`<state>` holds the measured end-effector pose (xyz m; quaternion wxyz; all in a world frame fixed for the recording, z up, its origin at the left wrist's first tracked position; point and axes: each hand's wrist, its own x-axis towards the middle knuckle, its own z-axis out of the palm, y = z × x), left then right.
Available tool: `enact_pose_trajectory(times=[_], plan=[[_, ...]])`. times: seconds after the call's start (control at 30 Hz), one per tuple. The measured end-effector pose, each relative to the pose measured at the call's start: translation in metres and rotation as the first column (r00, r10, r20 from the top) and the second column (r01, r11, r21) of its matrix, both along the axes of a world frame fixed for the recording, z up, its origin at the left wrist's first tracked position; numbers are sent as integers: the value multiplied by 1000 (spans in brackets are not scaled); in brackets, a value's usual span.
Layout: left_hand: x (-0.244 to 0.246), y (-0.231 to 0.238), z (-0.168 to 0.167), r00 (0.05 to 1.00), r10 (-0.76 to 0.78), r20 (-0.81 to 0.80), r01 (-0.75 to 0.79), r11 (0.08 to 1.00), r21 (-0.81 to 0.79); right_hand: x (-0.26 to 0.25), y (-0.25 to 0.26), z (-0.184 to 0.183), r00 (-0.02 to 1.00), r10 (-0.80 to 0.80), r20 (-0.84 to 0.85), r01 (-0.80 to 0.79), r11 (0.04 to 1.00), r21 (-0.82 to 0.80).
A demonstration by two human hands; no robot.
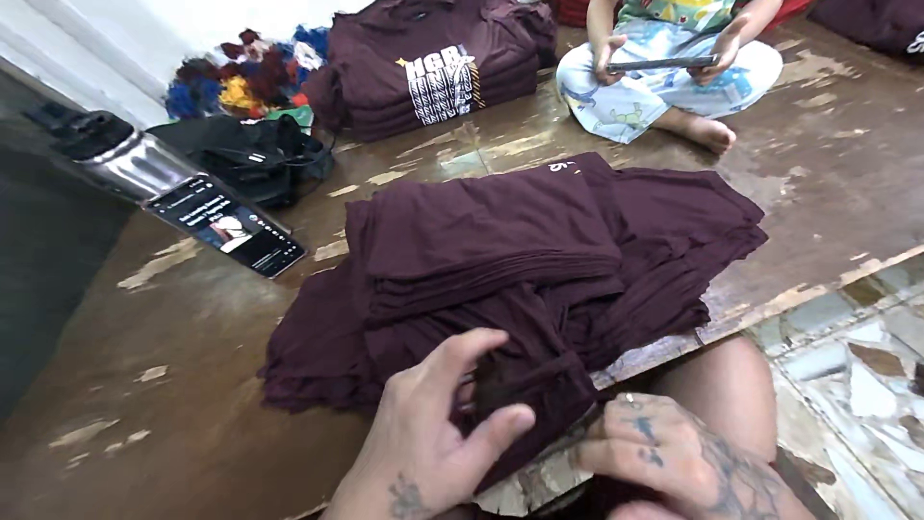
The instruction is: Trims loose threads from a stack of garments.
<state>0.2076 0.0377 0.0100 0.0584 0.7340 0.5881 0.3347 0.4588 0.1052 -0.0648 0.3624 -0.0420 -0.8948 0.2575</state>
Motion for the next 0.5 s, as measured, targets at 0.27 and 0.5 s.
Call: enact_pose_trajectory(times=[0.27, 0.5], plan=[[-76, -21, 0, 664, 216, 716, -437, 889, 138, 1, 19, 7, 995, -89, -40, 92, 993, 77], [-41, -31, -26, 976, 58, 208, -39, 995, -97, -13, 42, 19, 990, -143, -15, 144, 982, 125]])
